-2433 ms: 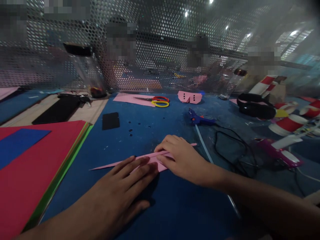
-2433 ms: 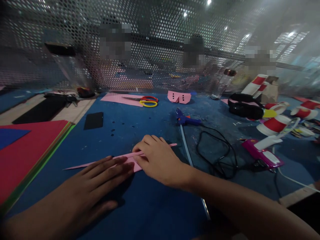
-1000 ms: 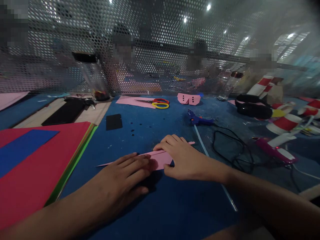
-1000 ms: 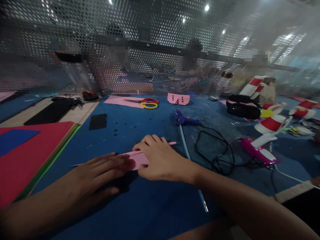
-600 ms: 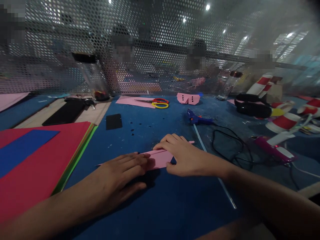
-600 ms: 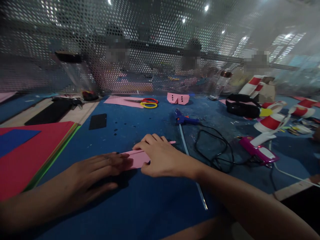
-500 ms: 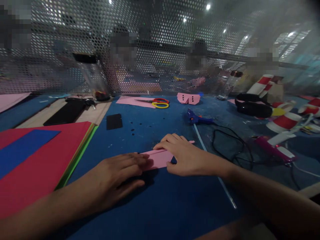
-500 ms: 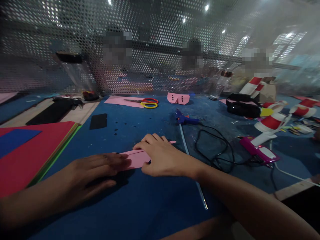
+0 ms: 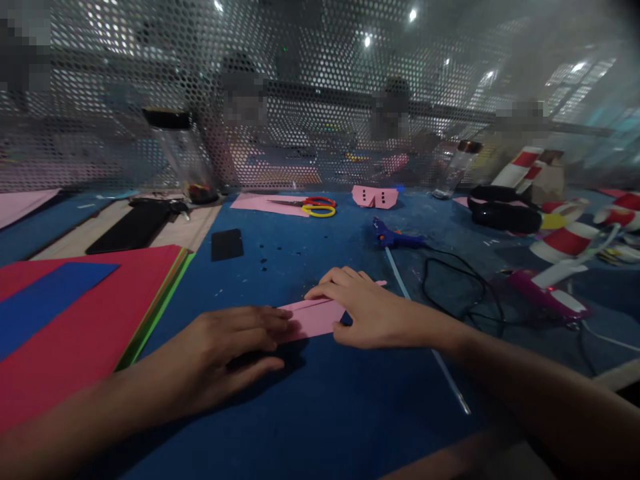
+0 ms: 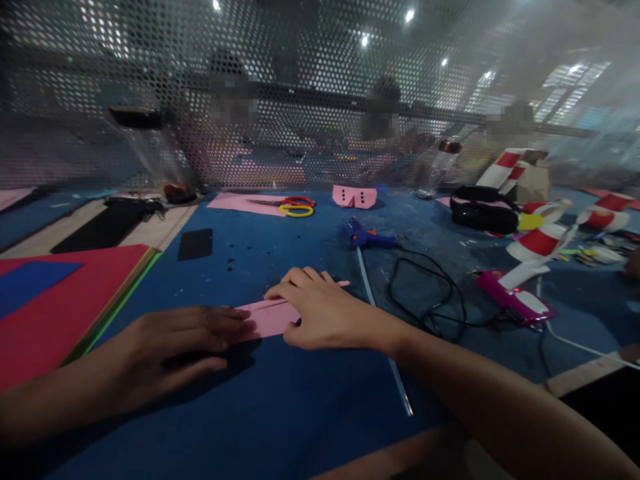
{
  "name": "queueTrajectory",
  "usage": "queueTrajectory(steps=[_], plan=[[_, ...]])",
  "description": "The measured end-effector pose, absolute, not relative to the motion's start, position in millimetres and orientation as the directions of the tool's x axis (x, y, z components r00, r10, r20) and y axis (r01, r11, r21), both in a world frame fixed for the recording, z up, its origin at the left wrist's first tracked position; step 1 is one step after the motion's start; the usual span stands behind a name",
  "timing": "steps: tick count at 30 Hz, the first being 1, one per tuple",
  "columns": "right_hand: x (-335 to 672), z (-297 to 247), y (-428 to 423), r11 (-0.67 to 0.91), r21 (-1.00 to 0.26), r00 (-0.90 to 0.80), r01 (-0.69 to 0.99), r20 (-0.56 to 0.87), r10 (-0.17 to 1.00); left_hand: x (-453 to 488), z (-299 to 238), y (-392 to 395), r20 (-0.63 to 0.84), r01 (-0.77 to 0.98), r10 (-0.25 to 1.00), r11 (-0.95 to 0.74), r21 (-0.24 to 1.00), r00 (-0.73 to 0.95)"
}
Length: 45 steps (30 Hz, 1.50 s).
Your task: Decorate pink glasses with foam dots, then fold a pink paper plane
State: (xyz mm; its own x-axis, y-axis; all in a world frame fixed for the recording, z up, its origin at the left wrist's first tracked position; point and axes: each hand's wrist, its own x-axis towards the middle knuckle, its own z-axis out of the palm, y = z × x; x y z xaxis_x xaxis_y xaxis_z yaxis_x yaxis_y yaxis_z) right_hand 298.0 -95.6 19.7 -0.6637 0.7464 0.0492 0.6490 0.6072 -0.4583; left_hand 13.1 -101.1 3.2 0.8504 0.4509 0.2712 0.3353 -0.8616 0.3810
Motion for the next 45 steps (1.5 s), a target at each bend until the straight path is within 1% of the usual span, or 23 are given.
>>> queueTrajectory(steps=[9,13,19,25,29,32,37,40,43,45], plan=[[299,22,-96,0.608,-0.455,-0.666,0.650,0.044,0.745,11,3,-99,0.249,0.336,0.465,-0.841,0.425,0.850],[296,22,-95,0.591,-0.457,-0.653,0.664,0.031,0.757,10,4,-101,0.233,0.347,0.469,-0.840,0.418,0.852],[287,15,-101,0.595,-0.400,-0.598,0.697,0.135,0.790,13,9,-104,0.230,0.363,0.455,-0.863,0.351,0.860],[283,11,-104,0.591,-0.365,-0.574,0.720,0.166,0.802,20,6,-109,0.192,0.375,0.422,-0.895,0.241,0.886],[279,10,-104,0.572,-0.359,-0.547,0.737,0.179,0.818,24,4,-112,0.161,0.408,0.438,-0.894,0.186,0.885],[279,10,-103,0.562,-0.371,-0.549,0.739,0.151,0.822,24,4,-113,0.157,0.412,0.446,-0.887,0.208,0.881],[288,17,-99,0.572,-0.429,-0.594,0.700,0.096,0.799,20,2,-110,0.205,0.387,0.445,-0.881,0.271,0.872],[291,25,-95,0.562,-0.468,-0.618,0.682,0.043,0.785,20,0,-108,0.209,0.386,0.456,-0.872,0.301,0.865],[290,29,-92,0.500,-0.519,-0.582,0.693,0.007,0.813,19,-3,-107,0.212,0.387,0.469,-0.859,0.335,0.857],[288,28,-89,0.477,-0.521,-0.543,0.708,0.031,0.839,19,-3,-107,0.237,0.377,0.477,-0.850,0.367,0.846]])
